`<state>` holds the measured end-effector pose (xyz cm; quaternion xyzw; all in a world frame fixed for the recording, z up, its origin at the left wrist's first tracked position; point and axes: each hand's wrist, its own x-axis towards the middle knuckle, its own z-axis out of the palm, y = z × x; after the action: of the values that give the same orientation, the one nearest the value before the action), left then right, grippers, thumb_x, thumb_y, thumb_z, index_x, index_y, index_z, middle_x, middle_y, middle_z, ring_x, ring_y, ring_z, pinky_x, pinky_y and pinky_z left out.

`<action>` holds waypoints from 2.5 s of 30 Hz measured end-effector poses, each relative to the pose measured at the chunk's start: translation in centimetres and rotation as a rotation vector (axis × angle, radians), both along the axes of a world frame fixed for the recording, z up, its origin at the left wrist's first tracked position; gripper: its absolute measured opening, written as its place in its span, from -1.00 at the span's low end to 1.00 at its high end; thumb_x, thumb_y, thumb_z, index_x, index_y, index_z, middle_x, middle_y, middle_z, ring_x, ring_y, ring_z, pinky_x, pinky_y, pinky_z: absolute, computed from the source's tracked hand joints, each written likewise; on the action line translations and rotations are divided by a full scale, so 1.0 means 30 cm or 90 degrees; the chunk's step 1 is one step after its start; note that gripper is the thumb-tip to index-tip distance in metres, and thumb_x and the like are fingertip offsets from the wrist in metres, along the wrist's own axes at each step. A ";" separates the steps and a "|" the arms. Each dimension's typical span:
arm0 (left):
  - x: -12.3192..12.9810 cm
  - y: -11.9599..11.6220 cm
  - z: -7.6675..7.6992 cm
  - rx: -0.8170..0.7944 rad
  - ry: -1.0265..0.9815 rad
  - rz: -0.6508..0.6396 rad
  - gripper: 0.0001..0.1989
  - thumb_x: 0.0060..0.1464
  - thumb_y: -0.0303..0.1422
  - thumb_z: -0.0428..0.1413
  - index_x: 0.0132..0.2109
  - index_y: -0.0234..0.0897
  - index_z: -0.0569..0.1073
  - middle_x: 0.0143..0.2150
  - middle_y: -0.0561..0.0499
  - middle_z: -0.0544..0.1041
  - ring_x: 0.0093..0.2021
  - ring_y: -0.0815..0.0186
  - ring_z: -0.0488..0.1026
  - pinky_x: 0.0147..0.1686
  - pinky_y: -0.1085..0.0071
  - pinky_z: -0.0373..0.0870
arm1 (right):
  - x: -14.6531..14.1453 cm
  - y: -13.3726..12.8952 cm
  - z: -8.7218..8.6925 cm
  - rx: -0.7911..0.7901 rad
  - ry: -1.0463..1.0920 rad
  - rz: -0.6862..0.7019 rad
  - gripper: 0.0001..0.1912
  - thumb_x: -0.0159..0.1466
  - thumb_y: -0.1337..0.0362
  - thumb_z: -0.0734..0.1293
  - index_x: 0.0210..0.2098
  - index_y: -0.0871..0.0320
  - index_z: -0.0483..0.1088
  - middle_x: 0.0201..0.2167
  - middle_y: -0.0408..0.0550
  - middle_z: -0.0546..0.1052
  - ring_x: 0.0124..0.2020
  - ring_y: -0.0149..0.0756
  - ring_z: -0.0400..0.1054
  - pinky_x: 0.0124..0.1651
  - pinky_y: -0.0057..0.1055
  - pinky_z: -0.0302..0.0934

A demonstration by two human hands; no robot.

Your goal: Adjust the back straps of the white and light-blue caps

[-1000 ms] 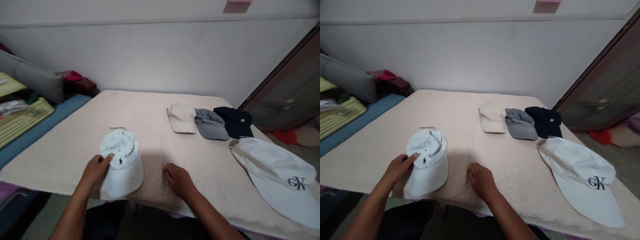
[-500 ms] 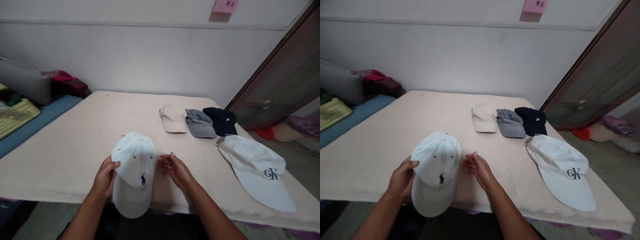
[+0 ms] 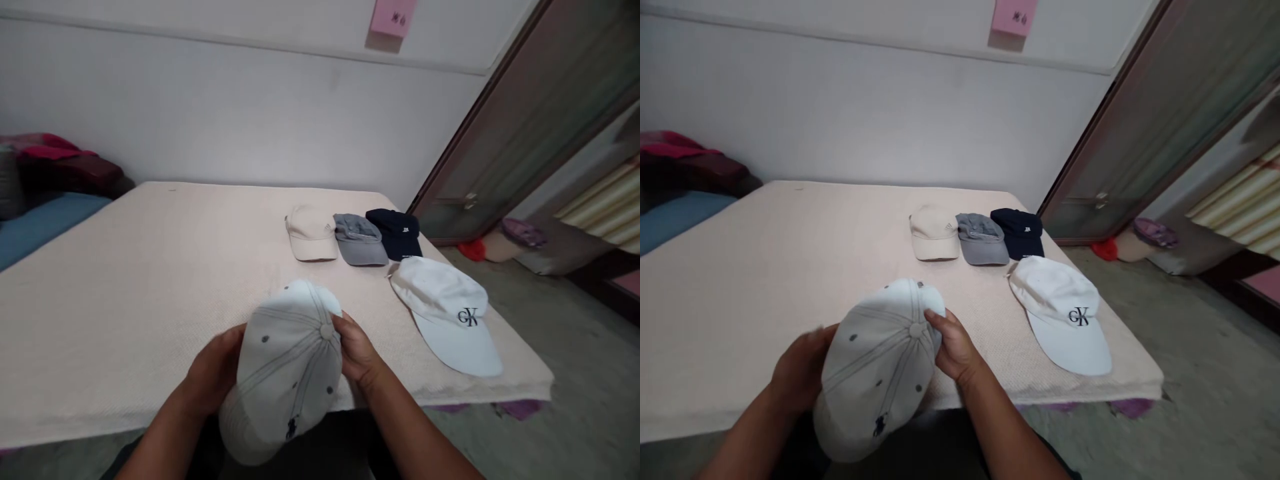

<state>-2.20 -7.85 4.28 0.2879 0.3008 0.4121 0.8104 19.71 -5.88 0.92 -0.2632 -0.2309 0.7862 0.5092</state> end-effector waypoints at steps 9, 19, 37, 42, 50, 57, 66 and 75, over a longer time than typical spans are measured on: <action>0.137 0.022 -0.033 -0.298 -0.029 -0.057 -0.55 0.11 -0.11 0.04 -0.04 -0.38 0.49 -0.36 -0.13 0.60 -0.23 0.07 0.53 -0.25 0.26 0.40 | 0.128 -0.025 -0.015 0.053 -0.016 0.049 -0.68 0.05 0.33 0.43 -0.18 0.21 0.46 -0.31 0.00 0.58 -0.34 -0.24 0.47 -0.18 -0.31 0.32; 0.135 0.053 -0.039 -0.078 0.061 0.026 -0.57 -0.12 -0.42 0.24 -0.03 -0.34 0.48 -0.35 -0.15 0.60 -0.46 0.19 0.53 -0.46 0.37 0.43 | 0.228 -0.037 -0.015 0.029 -0.114 0.141 -0.67 -0.01 0.26 0.48 -0.27 0.27 0.47 -0.40 -0.02 0.53 -0.38 -0.31 0.41 -0.26 -0.41 0.25; 0.191 0.068 -0.104 -0.046 0.219 -0.074 -0.82 -0.06 -0.41 0.19 -0.25 -0.37 0.53 -0.40 -0.09 0.56 -0.46 0.29 0.47 -0.43 0.42 0.35 | 0.280 0.058 0.007 0.059 -0.125 -0.198 -0.85 0.11 0.32 0.36 -0.29 0.16 0.43 -0.57 -0.18 0.34 -0.60 -0.45 0.15 -0.51 -0.45 0.08; 0.217 0.067 -0.108 -0.046 0.251 -0.053 -0.82 -0.06 -0.38 0.20 -0.25 -0.33 0.54 -0.42 -0.05 0.55 -0.48 0.32 0.44 -0.45 0.44 0.32 | 0.298 0.056 0.020 0.073 -0.168 -0.160 -0.79 0.21 0.14 0.28 -0.31 0.16 0.40 -0.69 -0.28 0.19 -0.73 -0.56 -0.19 -0.66 -0.51 -0.20; 0.244 0.064 -0.132 -0.013 0.220 -0.045 -0.79 -0.04 -0.36 0.19 -0.20 -0.30 0.55 -0.38 -0.03 0.56 -0.43 0.32 0.44 -0.39 0.45 0.32 | 0.203 0.020 0.007 0.116 -0.345 0.106 -0.64 0.27 0.01 0.22 -0.30 0.21 0.38 -0.65 -0.24 0.29 -0.71 -0.56 -0.01 -0.67 -0.55 -0.21; 0.251 0.064 -0.126 0.009 0.232 -0.059 -0.83 -0.02 -0.32 0.17 -0.27 -0.29 0.55 -0.42 0.00 0.53 -0.46 0.35 0.39 -0.42 0.46 0.27 | 0.200 0.035 -0.022 0.150 -0.392 0.181 -0.73 0.23 0.16 0.27 -0.45 0.24 0.42 -0.57 -0.16 0.36 -0.64 -0.53 0.09 -0.60 -0.53 -0.09; 0.258 0.061 -0.134 -0.004 0.204 -0.089 -0.84 0.02 -0.27 0.17 -0.32 -0.28 0.54 -0.43 0.01 0.52 -0.46 0.36 0.37 -0.41 0.46 0.23 | 0.196 0.028 -0.027 0.164 -0.403 0.239 -0.75 0.21 0.16 0.29 -0.47 0.21 0.43 -0.56 -0.15 0.37 -0.61 -0.50 0.11 -0.59 -0.54 -0.07; 0.250 0.056 -0.130 -0.003 0.184 -0.124 -0.87 0.02 -0.30 0.17 -0.31 -0.27 0.55 -0.40 0.01 0.51 -0.43 0.35 0.38 -0.37 0.45 0.25 | 0.196 0.024 -0.025 0.161 -0.367 0.264 -0.73 0.22 0.18 0.28 -0.49 0.23 0.42 -0.62 -0.19 0.32 -0.66 -0.53 0.08 -0.62 -0.53 -0.13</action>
<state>5.29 -6.17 0.39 0.3698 0.3859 0.2851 0.7957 25.58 -5.15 0.18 -0.3563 -0.5086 0.7314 0.2817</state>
